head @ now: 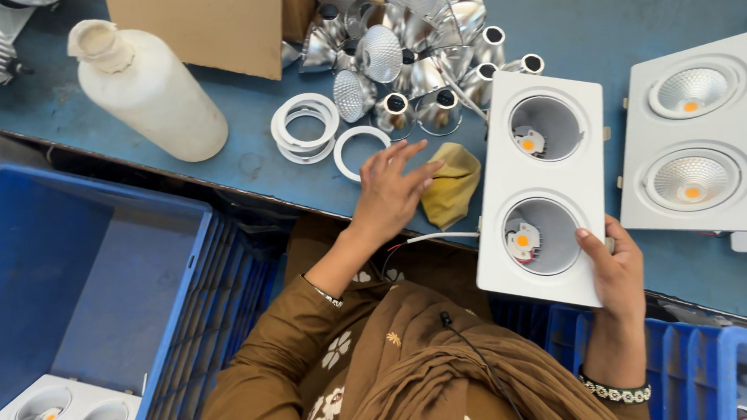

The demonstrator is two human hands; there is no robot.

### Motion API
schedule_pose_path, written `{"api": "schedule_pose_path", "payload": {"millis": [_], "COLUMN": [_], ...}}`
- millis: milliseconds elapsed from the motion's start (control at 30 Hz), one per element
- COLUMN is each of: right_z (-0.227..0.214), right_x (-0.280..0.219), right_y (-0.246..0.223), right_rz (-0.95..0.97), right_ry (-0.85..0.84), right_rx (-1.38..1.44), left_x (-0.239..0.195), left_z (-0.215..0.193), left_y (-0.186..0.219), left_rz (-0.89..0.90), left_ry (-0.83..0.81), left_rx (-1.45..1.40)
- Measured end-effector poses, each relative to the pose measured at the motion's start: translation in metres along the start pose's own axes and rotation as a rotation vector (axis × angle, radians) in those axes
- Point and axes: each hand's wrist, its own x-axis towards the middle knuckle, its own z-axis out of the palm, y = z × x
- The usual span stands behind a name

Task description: The person wipes the interior of a dual recessed light fixture with a cloth, then inserts a metallic reflector into one of the openings. They place a white plastic ring over the reflector and press it into place. The person repeats the process for the second opening, inserting another reflector and ring, then sets the completed fixture aside.

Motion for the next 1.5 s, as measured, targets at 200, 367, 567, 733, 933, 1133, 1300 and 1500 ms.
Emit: {"api": "schedule_pose_path", "payload": {"millis": [200, 367, 567, 733, 933, 1133, 1300, 1500], "right_z": [0.001, 0.002, 0.0, 0.006, 0.01, 0.015, 0.017, 0.01], "right_x": [0.002, 0.004, -0.002, -0.003, -0.005, -0.007, -0.009, -0.004], "right_y": [0.0, -0.005, -0.004, -0.008, -0.013, -0.016, -0.018, -0.009], "right_rz": [-0.005, -0.07, -0.03, -0.045, -0.035, -0.004, 0.004, 0.019], "right_ry": [0.021, 0.009, 0.03, 0.007, 0.019, 0.036, 0.039, 0.04], "right_rx": [0.006, -0.103, -0.07, 0.022, 0.077, 0.118, 0.121, 0.107], "left_x": [0.014, 0.049, 0.065, 0.069, 0.06, 0.06, 0.051, 0.018], "left_z": [-0.044, -0.05, -0.012, -0.01, -0.034, -0.042, -0.053, -0.021], "left_y": [-0.063, -0.11, -0.152, -0.171, -0.165, -0.131, -0.08, -0.038], "left_rz": [-0.212, -0.085, -0.078, -0.063, -0.01, -0.116, -0.31, -0.599], "left_ry": [0.141, 0.053, -0.115, -0.089, 0.023, 0.121, -0.095, -0.432], "left_rx": [-0.202, 0.08, 0.097, 0.104, 0.001, -0.384, -1.372, -1.79]}}
